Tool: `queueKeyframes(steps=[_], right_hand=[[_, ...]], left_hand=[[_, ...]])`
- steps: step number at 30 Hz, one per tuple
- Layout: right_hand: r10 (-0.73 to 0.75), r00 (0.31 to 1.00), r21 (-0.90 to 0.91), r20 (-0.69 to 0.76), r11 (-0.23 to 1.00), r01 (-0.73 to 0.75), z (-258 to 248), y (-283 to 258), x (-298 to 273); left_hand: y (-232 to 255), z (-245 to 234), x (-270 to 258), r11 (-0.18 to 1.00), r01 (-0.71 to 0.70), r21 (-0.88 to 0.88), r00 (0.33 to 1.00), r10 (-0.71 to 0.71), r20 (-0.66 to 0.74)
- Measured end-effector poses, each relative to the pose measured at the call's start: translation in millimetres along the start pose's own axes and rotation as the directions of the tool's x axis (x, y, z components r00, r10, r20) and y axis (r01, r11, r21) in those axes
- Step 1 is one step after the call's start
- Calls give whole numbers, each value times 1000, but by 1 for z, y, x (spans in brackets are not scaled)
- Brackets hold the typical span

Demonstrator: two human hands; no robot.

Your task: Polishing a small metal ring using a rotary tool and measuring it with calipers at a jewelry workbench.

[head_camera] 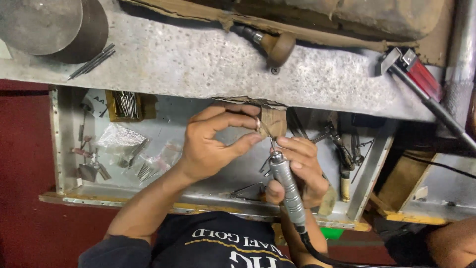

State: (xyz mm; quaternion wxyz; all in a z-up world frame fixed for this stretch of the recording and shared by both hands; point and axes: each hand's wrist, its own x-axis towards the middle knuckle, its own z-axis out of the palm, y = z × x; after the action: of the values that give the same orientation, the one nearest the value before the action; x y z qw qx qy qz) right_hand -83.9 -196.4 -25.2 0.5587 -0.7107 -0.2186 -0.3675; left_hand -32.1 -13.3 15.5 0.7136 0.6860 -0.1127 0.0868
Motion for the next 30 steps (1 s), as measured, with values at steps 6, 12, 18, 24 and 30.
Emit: queueKeyframes(steps=[6, 12, 18, 24, 30], right_hand=[[13, 997, -27, 80, 1000, -11, -3, 10, -9], [60, 994, 26, 96, 998, -62, -14, 18, -22], [51, 994, 27, 92, 998, -54, -9, 18, -19], [29, 992, -8, 121, 1000, -28, -20, 24, -30], [-21, 994, -19, 108, 1000, 23, -20, 29, -36]], left_hand=[[-12, -1, -2, 998, 57, -32, 998, -57, -11], [-24, 0, -7, 991, 104, -86, 994, -107, -33], [-20, -5, 2, 993, 73, -97, 997, -75, -11], [-19, -12, 7, 986, 116, -117, 992, -108, 69], [-20, -12, 6, 980, 108, -168, 993, -100, 57]])
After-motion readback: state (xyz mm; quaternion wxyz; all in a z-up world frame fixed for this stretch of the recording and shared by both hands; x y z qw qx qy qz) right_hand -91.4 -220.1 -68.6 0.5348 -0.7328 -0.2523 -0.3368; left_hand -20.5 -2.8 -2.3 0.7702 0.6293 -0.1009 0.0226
